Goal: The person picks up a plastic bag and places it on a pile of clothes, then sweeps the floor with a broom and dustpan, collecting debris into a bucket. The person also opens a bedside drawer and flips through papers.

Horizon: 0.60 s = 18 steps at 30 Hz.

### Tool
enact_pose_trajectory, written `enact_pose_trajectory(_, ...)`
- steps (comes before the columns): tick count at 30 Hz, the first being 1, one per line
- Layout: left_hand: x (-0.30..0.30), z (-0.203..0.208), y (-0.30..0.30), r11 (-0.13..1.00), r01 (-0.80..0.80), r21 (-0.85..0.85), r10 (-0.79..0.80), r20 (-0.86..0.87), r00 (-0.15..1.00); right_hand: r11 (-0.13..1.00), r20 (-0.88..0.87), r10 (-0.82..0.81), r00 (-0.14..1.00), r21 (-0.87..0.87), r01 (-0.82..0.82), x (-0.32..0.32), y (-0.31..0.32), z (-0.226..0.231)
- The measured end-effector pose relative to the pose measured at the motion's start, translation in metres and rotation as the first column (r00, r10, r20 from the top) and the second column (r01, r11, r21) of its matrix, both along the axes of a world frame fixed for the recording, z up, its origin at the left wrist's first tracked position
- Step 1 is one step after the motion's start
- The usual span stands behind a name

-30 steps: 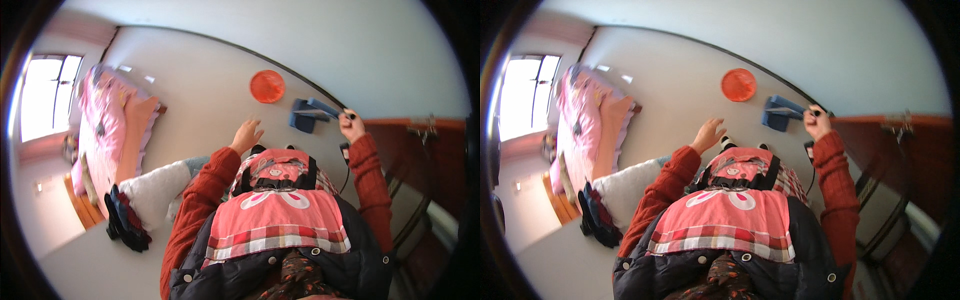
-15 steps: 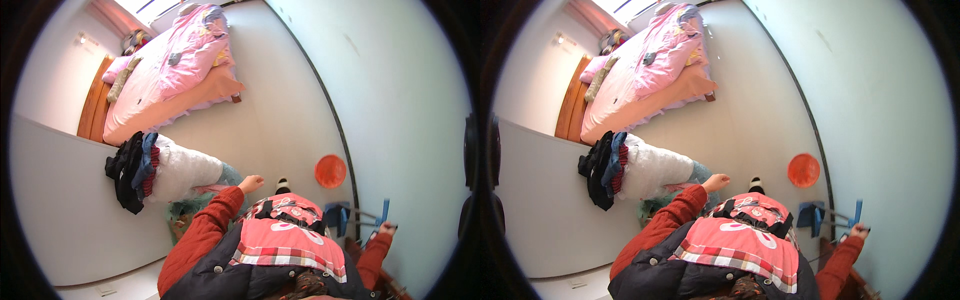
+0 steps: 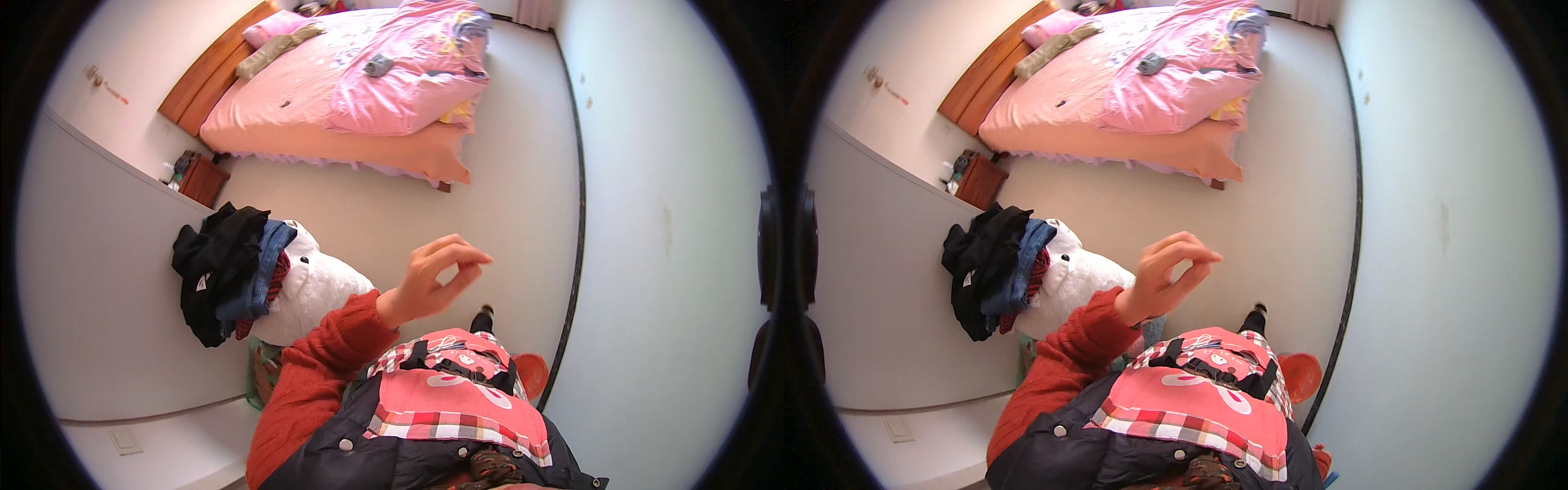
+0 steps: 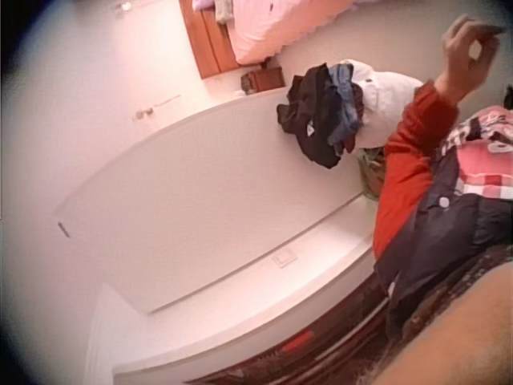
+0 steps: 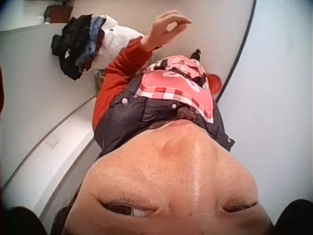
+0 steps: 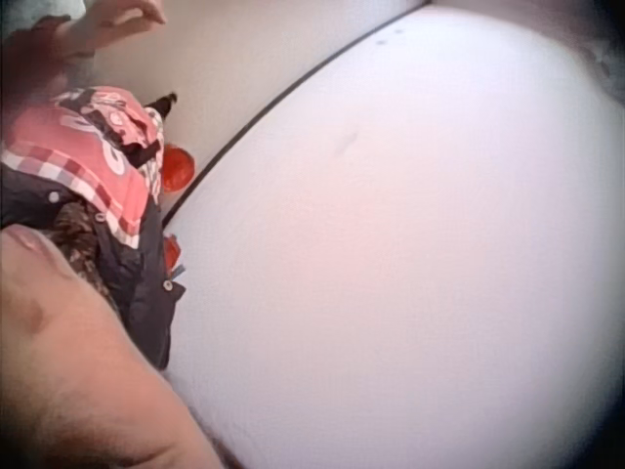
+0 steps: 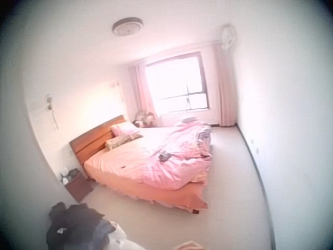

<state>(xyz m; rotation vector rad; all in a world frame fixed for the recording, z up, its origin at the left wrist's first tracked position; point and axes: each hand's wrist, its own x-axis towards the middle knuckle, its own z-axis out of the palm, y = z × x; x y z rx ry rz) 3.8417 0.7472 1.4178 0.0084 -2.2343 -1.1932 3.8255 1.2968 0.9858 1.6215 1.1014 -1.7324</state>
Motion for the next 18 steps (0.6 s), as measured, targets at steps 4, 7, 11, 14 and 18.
enact_pose_trajectory(4, -0.012, 0.099, -0.011, 0.972, 0.226, -0.065, -0.225, -0.534, 0.815, 0.986, -0.003, 0.163, 0.987, -0.029, -0.163, -0.078, -0.054, -0.021)
enact_pose_trajectory(7, -0.037, 0.141, -0.026, 0.911, 0.390, -0.133, -0.381, -0.632, 0.675, 0.956, -0.035, 0.285, 0.958, -0.069, -0.286, -0.152, -0.105, -0.037)
enact_pose_trajectory(11, -0.087, 0.154, -0.053, 0.885, 0.372, -0.279, -0.452, -0.702, 0.550, 0.896, -0.052, 0.430, 0.901, -0.093, -0.434, -0.256, -0.221, -0.061)
enact_pose_trajectory(14, -0.106, 0.151, -0.081, 0.926, 0.211, -0.314, -0.372, -0.657, 0.655, 0.748, -0.124, 0.647, 0.752, -0.091, -0.658, -0.318, -0.321, -0.067)
enact_pose_trajectory(18, -0.111, 0.148, -0.096, 0.984, -0.132, -0.120, 0.019, -0.668, 0.744, 0.572, -0.089, 0.809, 0.581, -0.109, -0.813, -0.362, -0.444, -0.064)
